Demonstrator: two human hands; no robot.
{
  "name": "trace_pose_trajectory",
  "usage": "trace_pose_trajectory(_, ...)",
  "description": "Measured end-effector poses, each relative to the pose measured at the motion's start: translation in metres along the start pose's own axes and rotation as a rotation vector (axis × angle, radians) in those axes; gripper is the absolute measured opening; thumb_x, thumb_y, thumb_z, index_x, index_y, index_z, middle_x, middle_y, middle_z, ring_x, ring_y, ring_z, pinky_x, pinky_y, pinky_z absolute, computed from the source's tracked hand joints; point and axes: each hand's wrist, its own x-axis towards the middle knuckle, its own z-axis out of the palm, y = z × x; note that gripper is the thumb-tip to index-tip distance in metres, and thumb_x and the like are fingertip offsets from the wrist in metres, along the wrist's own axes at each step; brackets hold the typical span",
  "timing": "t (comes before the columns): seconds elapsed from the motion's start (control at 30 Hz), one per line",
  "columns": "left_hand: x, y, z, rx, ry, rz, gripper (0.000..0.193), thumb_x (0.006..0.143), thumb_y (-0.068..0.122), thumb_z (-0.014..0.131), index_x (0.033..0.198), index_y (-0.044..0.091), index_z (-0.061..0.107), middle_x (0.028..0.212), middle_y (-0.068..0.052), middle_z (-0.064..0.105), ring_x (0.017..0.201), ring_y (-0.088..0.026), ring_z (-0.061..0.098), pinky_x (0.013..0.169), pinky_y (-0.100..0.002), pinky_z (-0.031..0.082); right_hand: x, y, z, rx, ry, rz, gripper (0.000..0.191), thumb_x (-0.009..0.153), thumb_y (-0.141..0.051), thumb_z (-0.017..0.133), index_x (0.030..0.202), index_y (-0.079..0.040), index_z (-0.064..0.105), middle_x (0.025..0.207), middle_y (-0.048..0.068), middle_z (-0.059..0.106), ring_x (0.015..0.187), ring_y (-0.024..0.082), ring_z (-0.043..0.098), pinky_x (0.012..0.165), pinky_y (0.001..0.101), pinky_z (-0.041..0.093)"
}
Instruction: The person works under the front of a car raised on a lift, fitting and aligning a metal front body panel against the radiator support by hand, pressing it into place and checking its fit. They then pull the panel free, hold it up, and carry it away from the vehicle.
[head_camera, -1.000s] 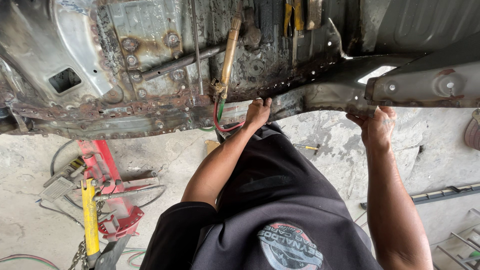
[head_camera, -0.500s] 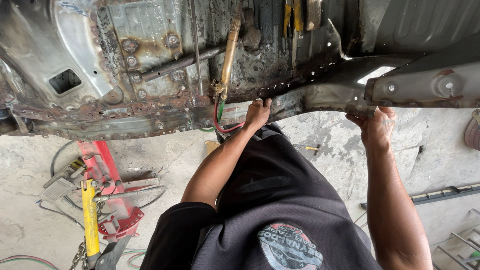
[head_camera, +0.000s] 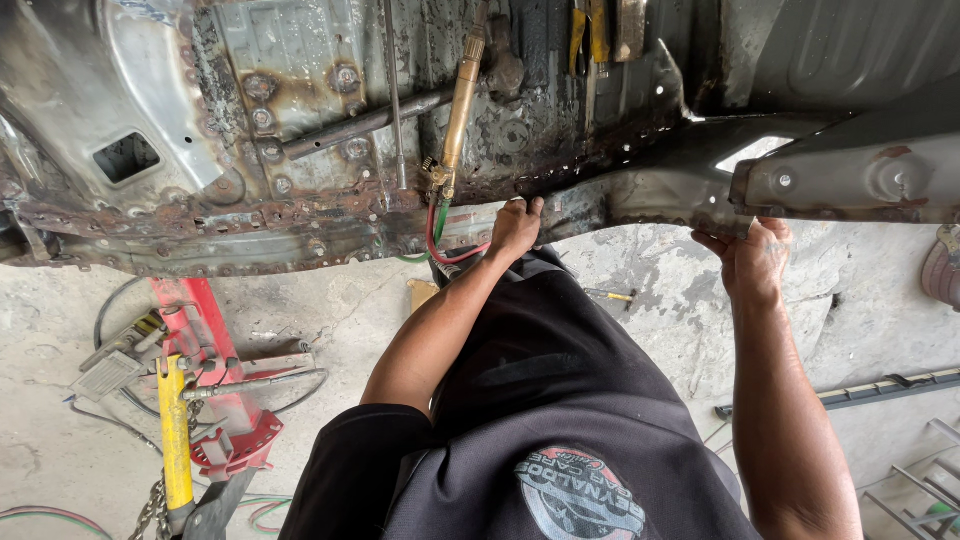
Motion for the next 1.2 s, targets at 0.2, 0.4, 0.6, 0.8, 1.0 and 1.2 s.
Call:
trace_pose_trajectory(0.2,0.001,0.000,0.000,0.012,-0.012,-0.022,0.060,0.103,0.051,0.047,0.098,-0.005,0.068,0.108,-0.032,0.068,0.098,-0.049,0.068,0.084,-0.054,0.055,0.000,0.001,0.001,0.003,-0.028,-0.027,0.018,0.108,0.000,0.051,0.121,0.007,0.062,0.106,0.022,0.072,0.093,0.030,0.077,0.081,0.0413,0.069)
trace_pose_trajectory(0.4,0.000,0.005,-0.004,-0.031,-0.040,-0.047,0.061,0.104,0.051,0.047,0.095,-0.006,0.067,0.100,-0.032,0.069,0.089,-0.045,0.071,0.076,-0.052,0.058,0.001,-0.002,0.004,0.002,-0.006,-0.007,0.021,0.109,-0.003,0.049,0.122,0.007,0.061,0.106,0.021,0.073,0.091,0.029,0.078,0.079,0.0407,0.069)
trace_pose_trajectory(0.6,-0.003,0.010,-0.011,-0.157,-0.139,-0.143,0.059,0.105,0.049,0.046,0.096,-0.006,0.066,0.087,-0.031,0.074,0.070,-0.038,0.076,0.066,-0.046,0.060,0.001,-0.006,0.006,-0.012,-0.009,0.000,0.023,0.107,-0.001,0.045,0.122,0.006,0.061,0.109,0.022,0.072,0.092,0.030,0.078,0.079,0.0404,0.070)
trace_pose_trajectory(0.8,0.000,0.007,-0.006,-0.161,-0.087,-0.092,0.060,0.103,0.049,0.049,0.098,-0.008,0.065,0.090,-0.030,0.070,0.068,-0.037,0.075,0.061,-0.047,0.061,-0.001,-0.007,0.008,0.002,-0.022,-0.031,0.022,0.107,0.001,0.046,0.122,0.006,0.061,0.108,0.022,0.071,0.092,0.030,0.077,0.080,0.0405,0.069)
trace_pose_trajectory(1.0,0.001,0.008,-0.005,-0.186,-0.109,-0.132,0.059,0.104,0.049,0.049,0.100,-0.008,0.065,0.089,-0.028,0.073,0.065,-0.035,0.076,0.059,-0.043,0.061,-0.001,-0.010,0.010,-0.020,-0.012,-0.008,0.021,0.107,0.001,0.049,0.122,0.007,0.063,0.107,0.021,0.073,0.092,0.028,0.078,0.080,0.0386,0.069)
trace_pose_trajectory(1.2,-0.002,0.013,-0.010,-0.268,-0.111,-0.177,0.057,0.102,0.046,0.052,0.100,-0.009,0.065,0.092,-0.027,0.073,0.068,-0.034,0.076,0.053,-0.042,0.061,-0.001,-0.012,0.014,-0.017,0.001,0.011,0.023,0.106,-0.002,0.050,0.124,0.006,0.062,0.106,0.020,0.073,0.090,0.027,0.078,0.077,0.0375,0.070)
